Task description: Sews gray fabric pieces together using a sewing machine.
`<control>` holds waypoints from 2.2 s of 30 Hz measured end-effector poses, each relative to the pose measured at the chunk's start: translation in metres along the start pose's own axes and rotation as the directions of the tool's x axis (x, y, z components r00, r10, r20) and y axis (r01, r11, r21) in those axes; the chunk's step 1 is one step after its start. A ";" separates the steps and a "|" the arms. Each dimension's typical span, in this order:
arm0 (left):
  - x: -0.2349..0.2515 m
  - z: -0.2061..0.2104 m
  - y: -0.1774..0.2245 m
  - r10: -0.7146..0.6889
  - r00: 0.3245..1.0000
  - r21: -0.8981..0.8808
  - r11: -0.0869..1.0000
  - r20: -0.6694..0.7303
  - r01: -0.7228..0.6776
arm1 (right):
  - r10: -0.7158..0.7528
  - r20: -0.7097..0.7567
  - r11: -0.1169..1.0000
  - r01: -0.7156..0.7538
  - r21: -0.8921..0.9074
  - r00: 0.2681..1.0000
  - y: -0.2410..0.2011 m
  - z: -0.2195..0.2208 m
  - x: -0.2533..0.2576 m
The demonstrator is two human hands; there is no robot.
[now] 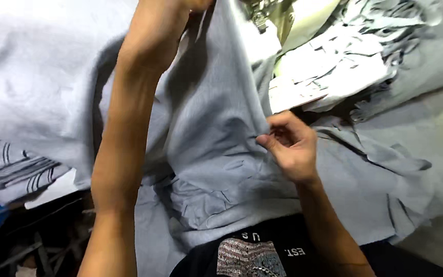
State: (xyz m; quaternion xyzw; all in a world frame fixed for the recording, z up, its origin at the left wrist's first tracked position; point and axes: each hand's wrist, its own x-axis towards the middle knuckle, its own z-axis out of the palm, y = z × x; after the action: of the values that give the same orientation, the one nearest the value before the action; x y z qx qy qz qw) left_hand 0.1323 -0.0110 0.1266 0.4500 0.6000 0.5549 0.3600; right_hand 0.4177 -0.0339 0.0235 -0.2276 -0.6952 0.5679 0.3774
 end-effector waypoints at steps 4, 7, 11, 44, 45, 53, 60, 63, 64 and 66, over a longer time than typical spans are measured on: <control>0.003 0.012 0.000 0.137 0.972 0.265 0.946 0.192 -0.186 | 0.074 -0.024 0.997 -0.074 -0.025 0.997 0.012 0.003 -0.016; 0.003 0.020 -0.006 0.259 0.922 0.458 0.808 0.288 -0.370 | 0.133 0.063 0.988 -0.127 -0.093 0.989 0.010 -0.002 -0.008; -0.001 0.029 -0.007 0.285 0.914 0.566 0.719 0.290 -0.403 | 0.197 0.111 0.977 -0.186 -0.100 0.974 0.003 -0.008 0.024; -0.029 0.041 -0.015 0.466 0.857 0.730 0.505 0.220 -0.462 | 0.270 -0.194 0.892 -0.321 -0.319 0.943 -0.004 0.003 0.039; -0.028 0.041 -0.015 0.474 0.842 0.739 0.465 0.257 -0.488 | 0.283 -0.195 0.891 -0.332 -0.310 0.939 -0.004 0.003 0.038; -0.033 0.044 -0.022 0.487 0.790 0.792 0.277 0.372 -0.544 | 0.289 -0.195 0.876 -0.341 -0.340 0.937 0.004 -0.005 0.025; -0.037 0.049 -0.028 0.489 0.812 0.799 0.322 0.318 -0.507 | 0.081 -0.247 0.889 -0.182 -0.421 0.966 0.006 0.001 0.034; -0.041 0.049 -0.030 0.425 0.852 0.791 0.385 0.306 -0.476 | 0.018 -0.261 0.883 -0.138 -0.449 0.965 0.012 0.005 0.042; -0.044 0.049 -0.030 0.398 0.863 0.795 0.389 0.310 -0.465 | 0.004 -0.262 0.889 -0.124 -0.441 0.965 0.013 0.006 0.044; -0.052 0.049 -0.030 0.358 0.885 0.813 0.390 0.299 -0.433 | -0.010 -0.260 0.903 -0.103 -0.417 0.966 0.014 0.008 0.047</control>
State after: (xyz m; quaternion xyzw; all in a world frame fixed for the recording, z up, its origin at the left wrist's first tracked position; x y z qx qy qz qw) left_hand 0.1911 -0.0420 0.0872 0.7175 0.6561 0.2315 -0.0339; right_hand 0.3815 -0.0005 0.0218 -0.3925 -0.7422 0.3769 0.3911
